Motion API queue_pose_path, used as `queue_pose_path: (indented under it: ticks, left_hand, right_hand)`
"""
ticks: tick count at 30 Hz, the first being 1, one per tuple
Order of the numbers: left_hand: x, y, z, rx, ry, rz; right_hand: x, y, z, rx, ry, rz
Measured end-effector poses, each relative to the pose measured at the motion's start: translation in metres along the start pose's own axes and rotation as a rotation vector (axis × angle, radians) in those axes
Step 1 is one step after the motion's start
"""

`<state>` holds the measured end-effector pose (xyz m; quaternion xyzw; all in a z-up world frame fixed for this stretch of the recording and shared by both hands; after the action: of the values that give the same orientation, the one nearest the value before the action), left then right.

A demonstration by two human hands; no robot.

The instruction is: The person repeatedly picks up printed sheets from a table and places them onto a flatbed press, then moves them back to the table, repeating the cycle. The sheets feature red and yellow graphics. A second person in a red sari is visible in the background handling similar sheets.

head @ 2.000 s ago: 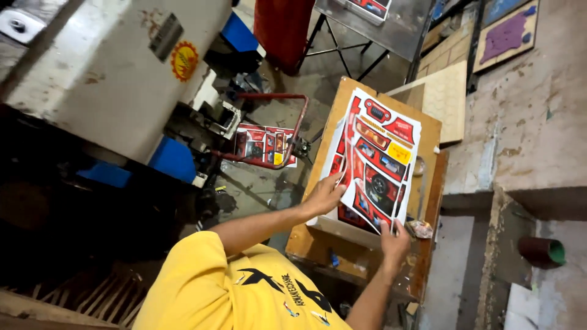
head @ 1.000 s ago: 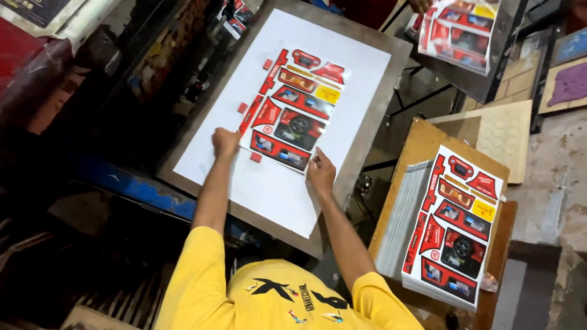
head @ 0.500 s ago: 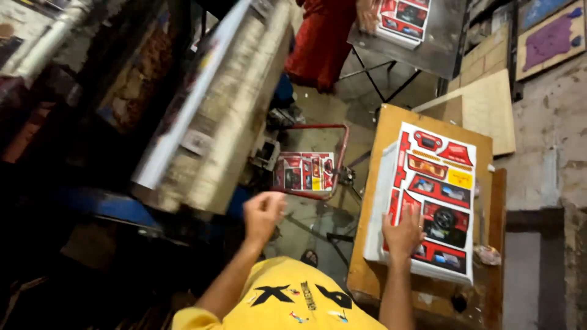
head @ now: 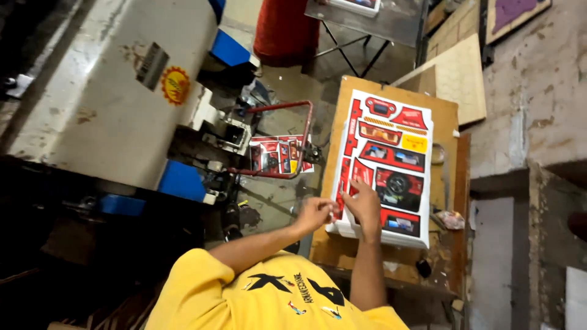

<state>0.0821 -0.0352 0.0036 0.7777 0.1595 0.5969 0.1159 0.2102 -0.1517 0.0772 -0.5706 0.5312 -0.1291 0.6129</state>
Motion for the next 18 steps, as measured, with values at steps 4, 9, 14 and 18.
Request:
queue_pose_path:
  ticks: [4,9,14,18]
  left_hand:
    - [-0.050,0.021,0.057,0.140,-0.093,-0.152]
    - [0.040,0.043,0.048,0.112,0.062,0.319]
    - [0.136,0.017,0.017,0.181,0.120,0.323]
    - [0.172,-0.025,-0.015,-0.024,0.426,0.054]
  right_hand:
    - [-0.004,-0.031,-0.015,-0.043,0.039,0.314]
    - [0.072,-0.061,-0.063,0.234,0.107,0.270]
    - [0.161,-0.022,-0.075,0.378,0.280,0.103]
    - [0.130,0.045,-0.033,0.061,0.318,1.152]
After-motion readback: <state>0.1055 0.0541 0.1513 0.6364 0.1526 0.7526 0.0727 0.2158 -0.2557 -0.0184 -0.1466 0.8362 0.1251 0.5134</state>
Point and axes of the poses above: each hand's wrist, its own z-axis towards the middle knuckle, its own y-axis out of the palm, x = y × z, the point moved 3 cm from there along z, towards the middle knuckle, and after that the axes turned 11 degrees about -x, right-handed, at the moved point
